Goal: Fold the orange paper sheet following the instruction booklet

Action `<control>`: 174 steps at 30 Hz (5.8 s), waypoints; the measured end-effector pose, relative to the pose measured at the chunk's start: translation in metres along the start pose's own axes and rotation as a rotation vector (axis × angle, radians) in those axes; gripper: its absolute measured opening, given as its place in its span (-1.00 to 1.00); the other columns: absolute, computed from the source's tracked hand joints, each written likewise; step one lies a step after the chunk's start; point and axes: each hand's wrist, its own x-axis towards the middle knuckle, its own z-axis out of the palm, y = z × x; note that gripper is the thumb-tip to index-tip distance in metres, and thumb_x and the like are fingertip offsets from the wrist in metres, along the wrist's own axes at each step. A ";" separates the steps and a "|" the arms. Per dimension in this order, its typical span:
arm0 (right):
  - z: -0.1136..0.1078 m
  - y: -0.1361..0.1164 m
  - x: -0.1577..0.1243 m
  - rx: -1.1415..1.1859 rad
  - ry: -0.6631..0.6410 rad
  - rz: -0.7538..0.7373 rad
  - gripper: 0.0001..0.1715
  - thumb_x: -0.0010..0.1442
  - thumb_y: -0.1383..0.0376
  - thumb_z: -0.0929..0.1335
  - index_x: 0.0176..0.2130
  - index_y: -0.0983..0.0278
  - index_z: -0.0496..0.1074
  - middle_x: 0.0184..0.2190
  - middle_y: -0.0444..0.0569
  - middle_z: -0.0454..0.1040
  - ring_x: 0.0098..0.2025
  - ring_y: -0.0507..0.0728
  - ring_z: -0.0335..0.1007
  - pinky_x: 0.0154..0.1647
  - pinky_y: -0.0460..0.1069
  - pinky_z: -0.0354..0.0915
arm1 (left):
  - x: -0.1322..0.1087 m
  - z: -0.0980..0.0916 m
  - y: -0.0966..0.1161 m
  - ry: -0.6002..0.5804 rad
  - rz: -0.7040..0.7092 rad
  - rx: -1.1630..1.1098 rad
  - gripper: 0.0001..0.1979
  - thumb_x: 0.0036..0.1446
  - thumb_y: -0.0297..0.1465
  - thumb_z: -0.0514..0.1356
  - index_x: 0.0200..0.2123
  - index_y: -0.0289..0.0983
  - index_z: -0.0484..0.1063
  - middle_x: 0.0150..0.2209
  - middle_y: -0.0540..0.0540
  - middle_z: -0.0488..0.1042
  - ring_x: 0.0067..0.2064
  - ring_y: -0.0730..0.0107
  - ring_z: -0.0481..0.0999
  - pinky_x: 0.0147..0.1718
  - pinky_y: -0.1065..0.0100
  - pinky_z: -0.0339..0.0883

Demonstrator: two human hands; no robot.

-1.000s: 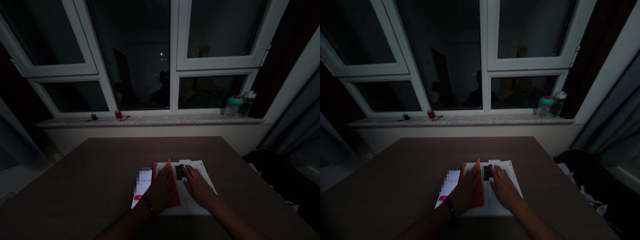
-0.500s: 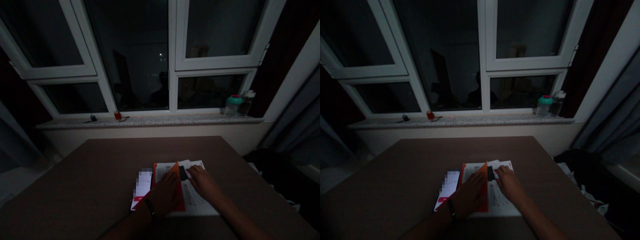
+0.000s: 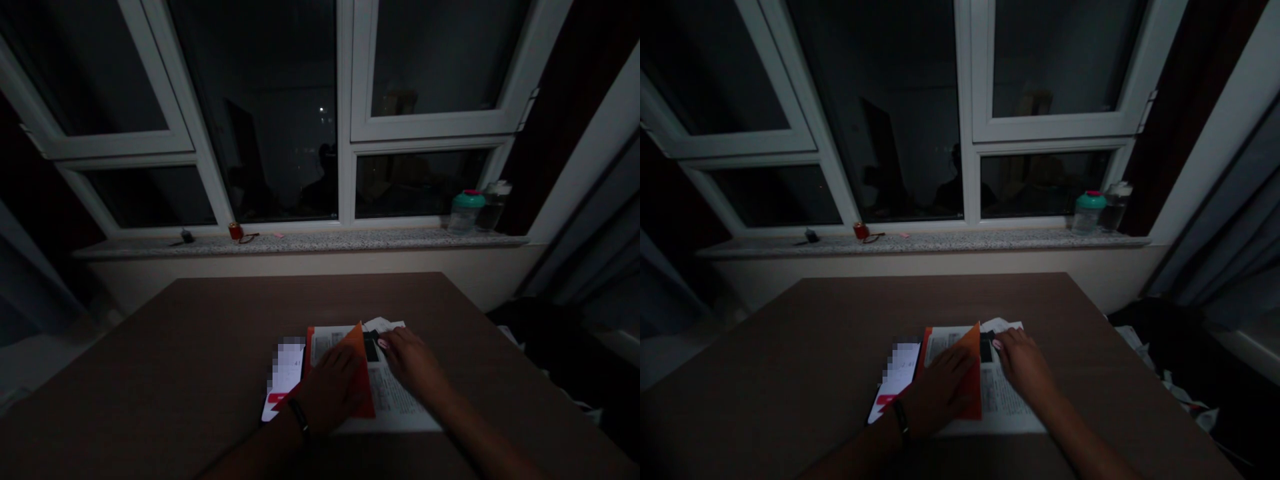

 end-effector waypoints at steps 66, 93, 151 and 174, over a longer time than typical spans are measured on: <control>0.007 0.001 0.000 0.015 -0.030 0.041 -0.71 0.27 0.43 0.22 -0.12 0.27 0.48 -0.19 0.02 0.48 -0.06 0.18 0.40 0.26 0.09 0.09 | -0.001 -0.011 0.005 -0.013 0.043 0.057 -0.64 0.27 -0.28 0.25 0.11 -0.16 0.38 0.21 -0.19 0.29 0.20 0.00 0.28 0.14 0.01 0.22; 0.003 0.019 -0.002 -0.112 -0.028 0.145 -0.69 0.25 0.37 0.26 -0.05 0.32 0.48 -0.09 0.15 0.47 -0.02 0.26 0.36 0.01 0.08 0.22 | 0.003 -0.010 0.005 0.058 -0.050 -0.122 -0.71 0.47 -0.32 -0.13 -0.02 -0.22 0.35 -0.10 -0.10 0.49 -0.11 0.24 0.54 -0.11 0.28 0.39; 0.008 -0.018 -0.006 0.260 -0.273 -0.301 -0.40 0.22 0.44 0.26 0.22 0.15 0.30 -0.06 0.03 0.46 -0.02 0.18 0.40 0.02 0.02 0.30 | 0.002 -0.004 -0.010 0.344 -0.109 0.036 -0.64 0.24 -0.57 0.11 0.08 -0.22 0.35 0.17 -0.16 0.33 0.19 0.12 0.28 0.17 0.03 0.22; 0.011 -0.010 -0.004 0.235 -0.305 -0.265 -0.62 0.25 0.40 0.28 0.04 0.19 0.45 -0.13 0.02 0.45 -0.07 0.18 0.41 -0.03 0.02 0.33 | 0.001 -0.006 -0.004 0.213 -0.186 0.173 -0.48 0.17 -0.43 0.26 0.18 -0.26 0.23 0.12 -0.20 0.35 0.18 0.01 0.30 0.24 -0.05 0.09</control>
